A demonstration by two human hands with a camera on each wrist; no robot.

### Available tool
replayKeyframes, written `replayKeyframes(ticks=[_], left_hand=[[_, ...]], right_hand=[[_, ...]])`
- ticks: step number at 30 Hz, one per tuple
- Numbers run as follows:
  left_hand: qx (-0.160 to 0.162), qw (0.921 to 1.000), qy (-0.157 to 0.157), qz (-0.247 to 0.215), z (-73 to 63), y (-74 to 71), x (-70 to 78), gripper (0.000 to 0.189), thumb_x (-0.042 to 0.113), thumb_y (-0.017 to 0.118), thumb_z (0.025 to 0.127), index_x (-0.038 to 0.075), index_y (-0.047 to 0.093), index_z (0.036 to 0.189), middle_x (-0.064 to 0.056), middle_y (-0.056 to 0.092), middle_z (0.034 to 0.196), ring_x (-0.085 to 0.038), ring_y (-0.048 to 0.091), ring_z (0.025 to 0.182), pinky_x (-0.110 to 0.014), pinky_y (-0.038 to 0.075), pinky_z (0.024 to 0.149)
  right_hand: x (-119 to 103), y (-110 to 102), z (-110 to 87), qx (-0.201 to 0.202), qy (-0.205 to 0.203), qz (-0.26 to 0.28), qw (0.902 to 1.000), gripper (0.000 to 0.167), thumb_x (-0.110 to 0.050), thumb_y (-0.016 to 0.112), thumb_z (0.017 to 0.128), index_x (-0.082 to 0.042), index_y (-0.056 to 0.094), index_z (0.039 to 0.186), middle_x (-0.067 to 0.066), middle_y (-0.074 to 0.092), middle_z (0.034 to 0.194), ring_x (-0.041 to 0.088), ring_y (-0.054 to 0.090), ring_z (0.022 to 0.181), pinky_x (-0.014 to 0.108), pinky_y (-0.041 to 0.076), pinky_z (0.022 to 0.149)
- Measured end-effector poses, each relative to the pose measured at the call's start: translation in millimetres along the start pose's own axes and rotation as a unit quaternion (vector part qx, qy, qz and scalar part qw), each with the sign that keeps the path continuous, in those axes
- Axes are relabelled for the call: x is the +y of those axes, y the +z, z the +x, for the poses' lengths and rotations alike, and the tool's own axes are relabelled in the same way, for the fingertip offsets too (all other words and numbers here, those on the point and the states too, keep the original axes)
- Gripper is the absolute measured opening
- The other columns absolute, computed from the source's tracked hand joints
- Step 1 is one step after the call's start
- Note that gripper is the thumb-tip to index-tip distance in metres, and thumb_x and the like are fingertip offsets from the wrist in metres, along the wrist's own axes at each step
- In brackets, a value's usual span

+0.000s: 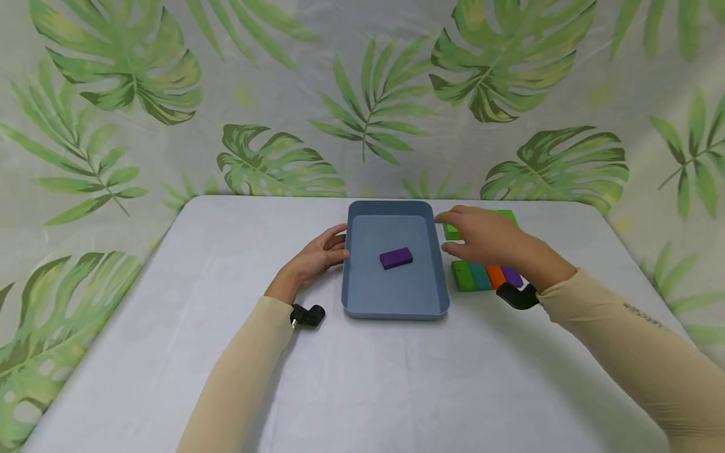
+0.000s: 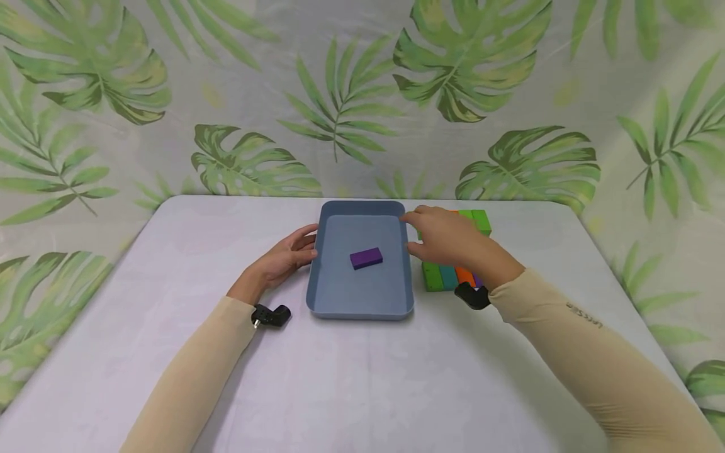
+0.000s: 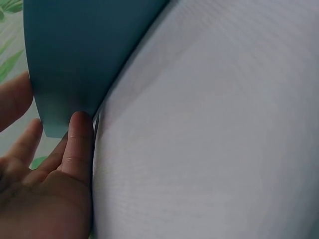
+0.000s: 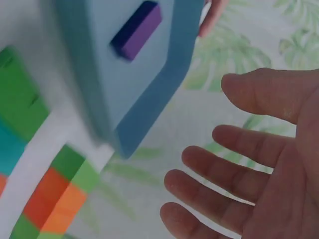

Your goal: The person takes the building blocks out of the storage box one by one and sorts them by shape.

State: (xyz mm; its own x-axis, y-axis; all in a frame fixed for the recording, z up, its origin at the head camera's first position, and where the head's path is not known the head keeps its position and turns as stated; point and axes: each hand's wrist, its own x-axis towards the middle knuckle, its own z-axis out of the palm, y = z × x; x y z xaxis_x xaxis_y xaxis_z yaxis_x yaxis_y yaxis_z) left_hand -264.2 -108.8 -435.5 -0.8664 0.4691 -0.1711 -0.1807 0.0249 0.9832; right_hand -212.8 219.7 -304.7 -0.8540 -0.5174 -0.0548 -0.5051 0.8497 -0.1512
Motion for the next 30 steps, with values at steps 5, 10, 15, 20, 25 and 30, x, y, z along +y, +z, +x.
replayKeyframes(ticks=[5, 10, 15, 20, 25, 30], left_hand=[[-0.003, 1.0, 0.001, 0.003, -1.4, -2.3, -1.0, 0.073, -0.002, 0.052, 0.099, 0.014, 0.015, 0.16, -0.017, 0.023, 0.164, -0.031, 0.027, 0.152, -0.051, 0.028, 0.122], [-0.008, 0.9999, 0.006, -0.001, -0.5, -2.5, -1.1, 0.074, -0.002, 0.052, 0.099, 0.014, 0.015, 0.16, -0.018, 0.023, 0.164, -0.032, 0.027, 0.152, -0.051, 0.028, 0.122], [-0.012, 0.9999, 0.009, -0.004, 2.3, -0.5, -0.4, 0.073, -0.003, 0.051, 0.099, 0.014, 0.015, 0.16, -0.018, 0.024, 0.164, -0.032, 0.029, 0.151, -0.05, 0.03, 0.121], [-0.012, 0.9998, 0.014, -0.006, 1.7, -0.8, -0.4, 0.074, -0.004, 0.051, 0.098, 0.013, 0.015, 0.16, -0.018, 0.025, 0.164, -0.032, 0.029, 0.151, -0.05, 0.03, 0.121], [-0.012, 0.9998, 0.015, -0.008, 1.9, -0.8, -0.8, 0.074, -0.004, 0.051, 0.098, 0.013, 0.015, 0.16, -0.018, 0.025, 0.163, -0.032, 0.029, 0.151, -0.05, 0.03, 0.121], [-0.013, 0.9997, 0.017, -0.008, 3.4, -0.2, -2.0, 0.074, -0.004, 0.052, 0.098, 0.012, 0.015, 0.16, -0.019, 0.025, 0.163, -0.033, 0.029, 0.151, -0.051, 0.03, 0.121]], right_hand=[[-24.9, 4.7, 28.2, -0.026, 0.024, 0.0, 0.9994, 0.048, -0.027, 0.061, 0.096, -0.005, 0.057, 0.138, 0.016, 0.065, 0.13, 0.029, 0.064, 0.109, 0.047, 0.056, 0.088], [-40.1, 15.4, 55.3, -0.073, 0.06, -0.014, 0.9954, 0.049, -0.03, 0.058, 0.096, -0.006, 0.057, 0.138, 0.014, 0.067, 0.13, 0.027, 0.065, 0.107, 0.044, 0.058, 0.086], [-47.6, 28.8, 70.6, -0.102, 0.103, -0.02, 0.9892, 0.046, -0.037, 0.058, 0.095, -0.007, 0.063, 0.13, 0.011, 0.069, 0.12, 0.025, 0.064, 0.092, 0.04, 0.056, 0.074], [-52.6, 43.0, 80.4, -0.13, 0.161, -0.006, 0.9783, 0.056, -0.053, 0.059, 0.092, -0.007, 0.063, 0.124, 0.011, 0.068, 0.117, 0.025, 0.06, 0.092, 0.041, 0.053, 0.075], [-57.0, 50.6, 86.5, -0.158, 0.189, -0.007, 0.9692, 0.059, -0.06, 0.057, 0.091, -0.008, 0.067, 0.118, 0.01, 0.069, 0.11, 0.023, 0.06, 0.09, 0.037, 0.049, 0.073], [-58.3, 57.5, 92.5, -0.152, 0.185, -0.013, 0.9708, 0.054, -0.06, 0.061, 0.089, -0.01, 0.069, 0.107, 0.006, 0.067, 0.099, 0.022, 0.058, 0.085, 0.037, 0.047, 0.071]])
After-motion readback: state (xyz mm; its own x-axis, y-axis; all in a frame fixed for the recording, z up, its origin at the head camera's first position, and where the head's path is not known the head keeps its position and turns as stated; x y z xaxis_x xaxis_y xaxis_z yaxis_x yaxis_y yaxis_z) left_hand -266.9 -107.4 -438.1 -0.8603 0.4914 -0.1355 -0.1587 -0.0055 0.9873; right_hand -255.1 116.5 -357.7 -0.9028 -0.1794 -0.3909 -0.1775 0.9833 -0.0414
